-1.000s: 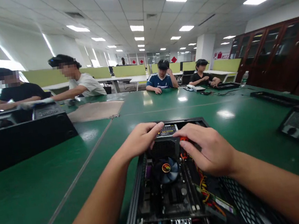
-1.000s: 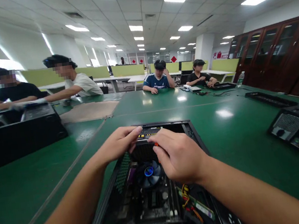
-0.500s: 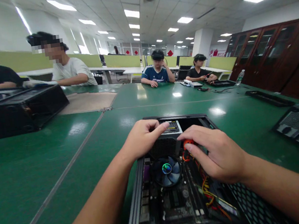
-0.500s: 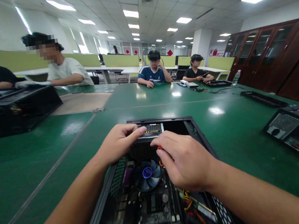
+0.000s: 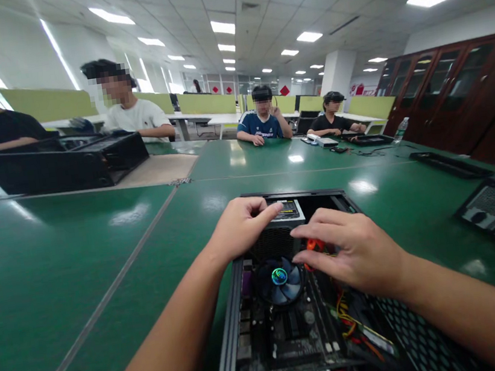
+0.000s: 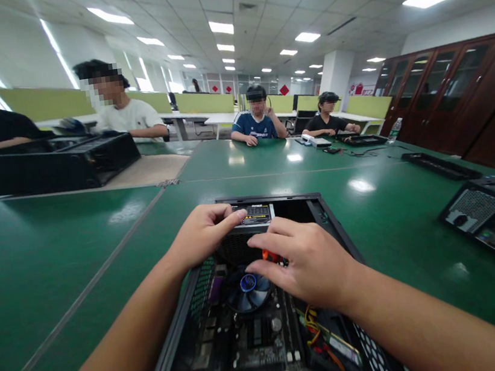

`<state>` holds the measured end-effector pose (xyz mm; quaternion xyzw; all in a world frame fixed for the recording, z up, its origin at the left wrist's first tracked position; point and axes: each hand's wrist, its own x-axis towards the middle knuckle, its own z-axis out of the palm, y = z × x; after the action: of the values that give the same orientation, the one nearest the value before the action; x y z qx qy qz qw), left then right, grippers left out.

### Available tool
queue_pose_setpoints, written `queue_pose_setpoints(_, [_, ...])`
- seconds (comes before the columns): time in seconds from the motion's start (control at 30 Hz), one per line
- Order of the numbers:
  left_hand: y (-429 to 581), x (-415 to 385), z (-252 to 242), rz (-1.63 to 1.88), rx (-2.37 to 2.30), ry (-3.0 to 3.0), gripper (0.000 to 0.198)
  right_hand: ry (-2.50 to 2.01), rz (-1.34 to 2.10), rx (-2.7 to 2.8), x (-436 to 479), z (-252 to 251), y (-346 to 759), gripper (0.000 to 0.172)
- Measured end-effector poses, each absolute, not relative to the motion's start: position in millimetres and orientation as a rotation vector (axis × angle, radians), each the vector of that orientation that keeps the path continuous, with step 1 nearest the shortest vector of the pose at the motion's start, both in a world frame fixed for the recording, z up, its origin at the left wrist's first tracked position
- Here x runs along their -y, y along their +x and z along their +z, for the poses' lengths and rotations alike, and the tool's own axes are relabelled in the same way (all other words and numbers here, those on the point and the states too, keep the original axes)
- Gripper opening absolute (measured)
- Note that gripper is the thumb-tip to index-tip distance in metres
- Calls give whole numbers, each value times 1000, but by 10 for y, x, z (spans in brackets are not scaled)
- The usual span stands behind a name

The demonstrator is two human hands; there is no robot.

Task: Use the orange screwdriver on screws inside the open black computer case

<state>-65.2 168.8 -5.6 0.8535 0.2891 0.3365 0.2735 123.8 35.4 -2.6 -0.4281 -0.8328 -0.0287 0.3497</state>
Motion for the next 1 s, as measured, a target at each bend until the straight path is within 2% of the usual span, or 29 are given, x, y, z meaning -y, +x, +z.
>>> queue_pose_setpoints(0.1, [-651, -1676, -52, 915, -774, 2269, 53, -1083, -20, 2137, -341, -32, 1237, 44])
queue_pose_setpoints(0.17, [-650, -1668, -48, 918, -777, 2255, 53, -1013, 27, 2083, -315, -23, 1219, 50])
queue_pose_setpoints(0.43, [-648, -1666, -65, 925, -778, 2259, 52, -877, 283, 2189, -287, -40, 1132, 24])
queue_pose_setpoints(0.83, [-631, -1671, -78, 934, -777, 2262, 52, -861, 295, 2257, -323, -62, 1122, 20])
queue_pose_setpoints(1.0, [-681, -1713, -63, 903, -735, 2245, 53, -883, 157, 2360, -361, -107, 1086, 22])
